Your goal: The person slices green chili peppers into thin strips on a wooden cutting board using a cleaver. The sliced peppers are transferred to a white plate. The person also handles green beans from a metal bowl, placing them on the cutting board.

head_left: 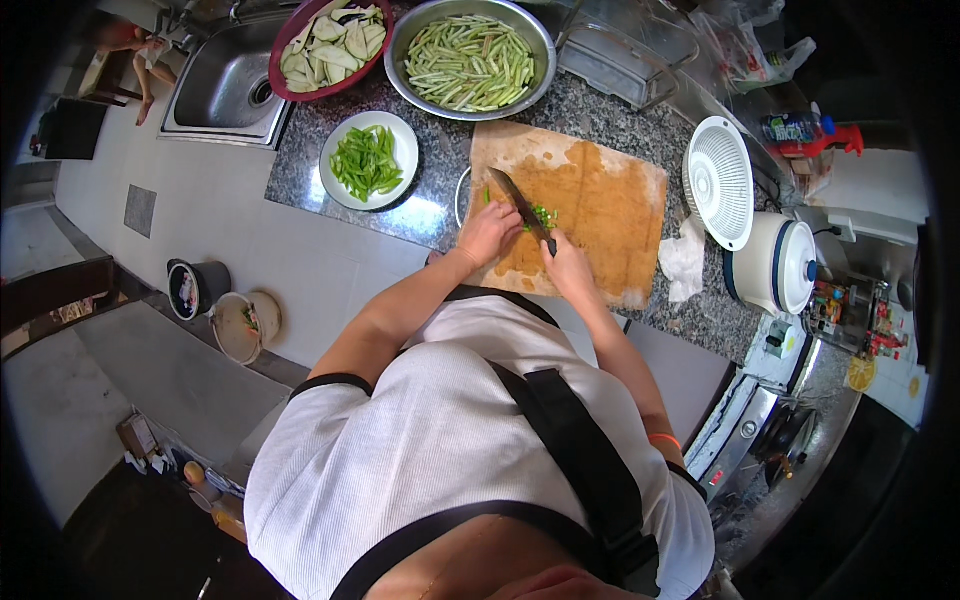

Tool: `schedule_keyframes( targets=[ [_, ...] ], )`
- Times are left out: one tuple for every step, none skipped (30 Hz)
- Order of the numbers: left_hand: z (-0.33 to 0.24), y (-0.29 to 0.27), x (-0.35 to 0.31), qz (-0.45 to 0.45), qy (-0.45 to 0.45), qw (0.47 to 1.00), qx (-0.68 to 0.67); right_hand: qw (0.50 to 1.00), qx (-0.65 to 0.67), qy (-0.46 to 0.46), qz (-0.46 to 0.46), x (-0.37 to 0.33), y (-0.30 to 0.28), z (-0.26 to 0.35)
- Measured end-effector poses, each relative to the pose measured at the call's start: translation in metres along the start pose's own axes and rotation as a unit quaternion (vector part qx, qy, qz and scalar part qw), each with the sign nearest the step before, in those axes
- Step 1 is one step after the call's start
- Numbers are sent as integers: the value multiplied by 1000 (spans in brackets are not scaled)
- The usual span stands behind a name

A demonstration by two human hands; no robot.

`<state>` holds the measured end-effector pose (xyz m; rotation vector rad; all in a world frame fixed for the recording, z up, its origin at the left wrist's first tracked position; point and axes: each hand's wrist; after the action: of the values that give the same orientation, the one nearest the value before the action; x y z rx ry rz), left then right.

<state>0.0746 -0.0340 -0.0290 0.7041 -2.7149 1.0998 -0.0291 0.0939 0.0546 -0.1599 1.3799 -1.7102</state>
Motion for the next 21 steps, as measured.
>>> schedule_keyframes(
  targets=[
    [0, 1, 1, -13, 3, 1000, -4, 1000, 2, 2, -11, 4, 5, -2],
    [1, 1, 1, -26, 7, 1000, -9, 1000, 6, -5, -15, 6, 6, -5],
    [2, 2, 1, -39, 10, 999, -12, 1000, 9, -14, -19, 8, 5, -5],
    [3, 2, -1, -36, 9, 999, -13, 999, 13, -22, -23, 8, 4, -4],
    [4, 3, -3, -32, 8, 999, -14, 1000, 9, -9, -12, 5, 0, -5],
    [5, 2, -5, -28, 6, 999, -14, 1000, 5, 3, 1, -3, -12, 1],
    [5, 2, -6, -28, 4, 1000, -11, 1000, 1, 15, 13, -8, -18, 4],
    [5, 1, -6, -28, 2, 1000, -9, 1000, 3, 5, 16, -10, -15, 3],
    [4, 0, -5, -29, 2, 1000, -7, 1000, 4, -4, 17, -11, -13, 0],
    [4, 1, -4, -33, 3, 999, -10, 1000, 4, -13, 19, -11, -10, -3],
    [4, 2, -2, -38, 4, 999, -12, 1000, 10, -7, 8, -9, -4, -4],
    [5, 2, -3, -40, 4, 999, -14, 1000, 17, -2, -1, -6, 4, -4],
    [5, 2, -3, -41, 0, 999, -17, 1000, 24, 3, -11, -3, 10, -4],
    [5, 1, -3, -41, -3, 999, -21, 999, 33, -12, -25, -1, 13, -6],
    [3, 2, -2, -42, -5, 999, -27, 998, 40, -26, -41, 0, 12, -8],
    [2, 1, -1, -38, -5, 999, -32, 997, 47, -40, -57, 0, 12, -9],
    [3, -2, -2, -34, -6, 999, -38, 997, 50, -27, -45, -2, 10, -10],
    [4, -5, -1, -32, -6, 999, -40, 998, 54, -19, -34, -3, 4, -5],
    [4, -5, 0, -42, -2, 998, -49, 998, 58, -11, -22, -4, -3, 0],
    [5, -4, -1, -53, 1, 997, -58, 998, 53, -3, -27, -7, -11, 3],
    [3, -6, -3, -61, 2, 996, -69, 998, 48, 8, -28, -13, -18, 6]
  ],
)
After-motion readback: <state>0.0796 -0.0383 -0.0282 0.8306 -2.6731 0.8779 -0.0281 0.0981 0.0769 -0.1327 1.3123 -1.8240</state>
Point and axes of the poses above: each hand's wrist, its own x-axis towards the middle knuckle, its own y-axis out of the palm, z = x × y, and after that the axes turned 5 degrees about -x, right-handed
